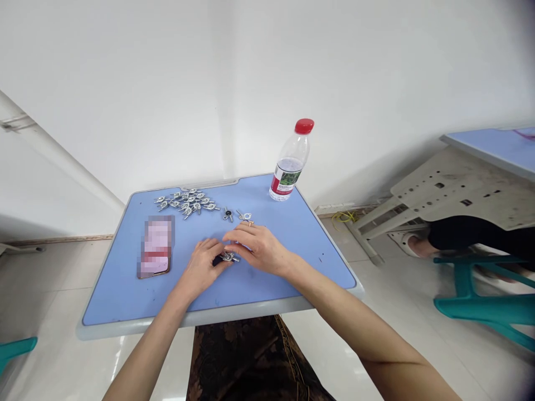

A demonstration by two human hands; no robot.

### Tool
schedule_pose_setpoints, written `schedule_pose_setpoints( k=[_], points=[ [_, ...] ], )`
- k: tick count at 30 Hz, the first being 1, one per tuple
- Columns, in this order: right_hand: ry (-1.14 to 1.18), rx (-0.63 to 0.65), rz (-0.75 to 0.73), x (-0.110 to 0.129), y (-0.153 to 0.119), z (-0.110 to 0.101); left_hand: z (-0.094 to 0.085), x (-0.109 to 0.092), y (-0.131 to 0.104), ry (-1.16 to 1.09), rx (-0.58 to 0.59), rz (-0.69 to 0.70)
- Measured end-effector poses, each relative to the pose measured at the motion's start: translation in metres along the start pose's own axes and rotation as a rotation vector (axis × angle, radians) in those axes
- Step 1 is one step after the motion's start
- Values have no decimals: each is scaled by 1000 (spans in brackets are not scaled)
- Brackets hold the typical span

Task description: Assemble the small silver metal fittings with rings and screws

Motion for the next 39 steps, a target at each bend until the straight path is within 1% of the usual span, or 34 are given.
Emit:
schedule_pose_setpoints(
  k=[7,9,13,15,17,19,22,24,26,29,31,33,36,39],
  points=[
    [114,-4,3,-1,0,-3,0,1,1,-21,3,7],
    [79,-29,10,-2,0,-1,0,0,1,-17,-1,2],
    [-107,-87,67,-6,-1,1,0,0,2,-4,4,-1],
    [-150,-75,82,-6,-2,0,0,0,2,-1,6,-4],
    [-102,-35,64,-5,-2,-2,-1,0,2,-5,5,-4],
    [1,-12,34,-4,-2,-3,-1,0,2,-8,3,-4],
    [93,-68,31,-6,-1,-3,0,1,1,-4,3,-4],
    [57,-119,53,-8,0,-1,0,1,1,-2,4,-4],
    [-10,-143,62,-8,2,2,1,2,1,1,3,-3],
    [-95,-128,41,-3,5,6,2,2,1,15,-7,-1],
    [-112,-107,27,2,7,8,2,3,1,26,-13,2],
    [-74,-80,29,4,8,9,2,3,1,30,-13,2],
    [42,-44,22,3,8,8,2,4,1,15,1,-10],
    [125,-41,-3,-1,5,5,3,6,1,-25,19,-1]
  ],
)
Point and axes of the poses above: each hand's wrist, its own y-axis towards the middle knuckle, its own z-axis out of the palm, x = y × z, the point moved 4 cm from there along y, towards the middle knuckle, and after that the axes turned 2 degrees about x, right-handed, at the moved point
